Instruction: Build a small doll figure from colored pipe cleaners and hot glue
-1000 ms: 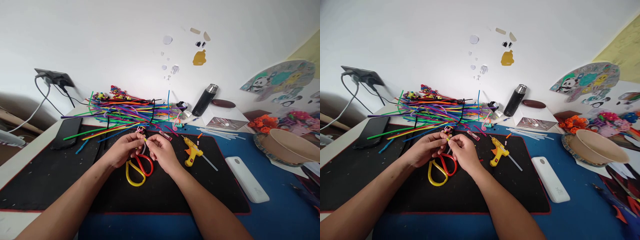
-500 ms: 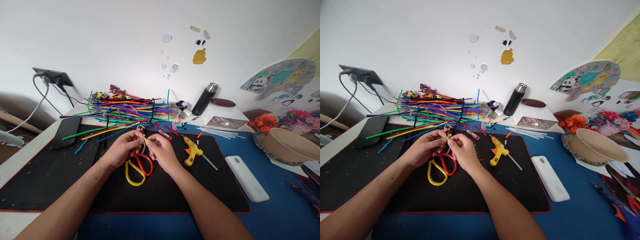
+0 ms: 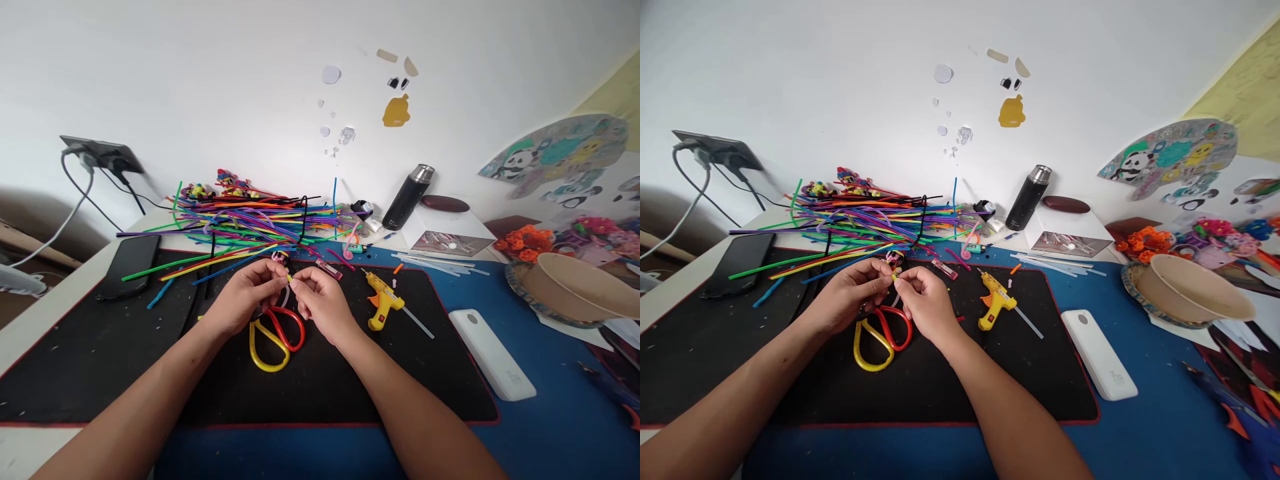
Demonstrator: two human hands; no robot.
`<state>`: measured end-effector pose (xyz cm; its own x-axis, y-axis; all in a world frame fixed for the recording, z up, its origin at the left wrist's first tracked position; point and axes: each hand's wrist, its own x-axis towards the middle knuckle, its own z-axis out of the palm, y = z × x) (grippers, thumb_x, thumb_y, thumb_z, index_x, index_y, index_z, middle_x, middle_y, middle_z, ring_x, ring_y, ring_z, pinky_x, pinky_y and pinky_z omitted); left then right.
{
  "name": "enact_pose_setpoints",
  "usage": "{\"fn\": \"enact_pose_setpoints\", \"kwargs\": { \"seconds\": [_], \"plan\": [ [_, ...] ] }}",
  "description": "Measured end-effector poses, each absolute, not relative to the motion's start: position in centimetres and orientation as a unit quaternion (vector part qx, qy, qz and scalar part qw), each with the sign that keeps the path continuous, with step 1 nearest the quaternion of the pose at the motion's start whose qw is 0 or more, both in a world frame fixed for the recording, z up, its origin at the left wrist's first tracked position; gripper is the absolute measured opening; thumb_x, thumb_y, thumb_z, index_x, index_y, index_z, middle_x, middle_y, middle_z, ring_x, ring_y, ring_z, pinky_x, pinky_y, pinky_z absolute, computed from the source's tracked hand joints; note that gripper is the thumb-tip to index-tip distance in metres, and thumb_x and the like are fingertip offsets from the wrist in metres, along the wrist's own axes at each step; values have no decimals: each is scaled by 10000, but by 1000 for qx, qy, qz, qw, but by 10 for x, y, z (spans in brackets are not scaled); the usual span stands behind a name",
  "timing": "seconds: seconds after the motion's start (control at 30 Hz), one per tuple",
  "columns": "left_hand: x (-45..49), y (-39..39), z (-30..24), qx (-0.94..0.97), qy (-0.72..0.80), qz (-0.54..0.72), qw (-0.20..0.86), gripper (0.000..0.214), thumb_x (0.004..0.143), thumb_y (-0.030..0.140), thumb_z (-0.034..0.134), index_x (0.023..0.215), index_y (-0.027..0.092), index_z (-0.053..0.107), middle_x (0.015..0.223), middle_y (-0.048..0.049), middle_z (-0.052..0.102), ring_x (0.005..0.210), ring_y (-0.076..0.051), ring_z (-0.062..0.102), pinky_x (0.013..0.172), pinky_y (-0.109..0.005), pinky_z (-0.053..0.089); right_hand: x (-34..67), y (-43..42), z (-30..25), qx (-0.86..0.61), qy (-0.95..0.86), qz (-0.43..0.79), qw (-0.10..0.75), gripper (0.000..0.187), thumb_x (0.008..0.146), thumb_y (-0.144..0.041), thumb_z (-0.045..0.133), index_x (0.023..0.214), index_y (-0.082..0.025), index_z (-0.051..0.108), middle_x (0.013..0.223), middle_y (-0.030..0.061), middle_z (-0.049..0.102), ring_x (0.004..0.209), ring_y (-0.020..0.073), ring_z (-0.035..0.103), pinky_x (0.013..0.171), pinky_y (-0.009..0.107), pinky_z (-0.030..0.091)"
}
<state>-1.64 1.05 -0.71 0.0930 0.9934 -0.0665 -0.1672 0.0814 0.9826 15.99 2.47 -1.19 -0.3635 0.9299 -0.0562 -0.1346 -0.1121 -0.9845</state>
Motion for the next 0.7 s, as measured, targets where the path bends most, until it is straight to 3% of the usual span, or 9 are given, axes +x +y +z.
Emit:
{"fn": "enact_pose_setpoints", "kwargs": {
  "seconds": [0.7],
  "plan": [
    [-17, 11, -4, 418, 446, 486, 625, 378, 723, 422, 936, 905, 193, 696, 668, 47, 591, 505, -89, 517, 412, -175, 377, 160, 24, -11, -377, -521, 642, 417, 249, 880, -440, 721, 878, -213, 620, 552, -91, 530, 422, 87, 458, 430, 223, 320]
  ]
}}
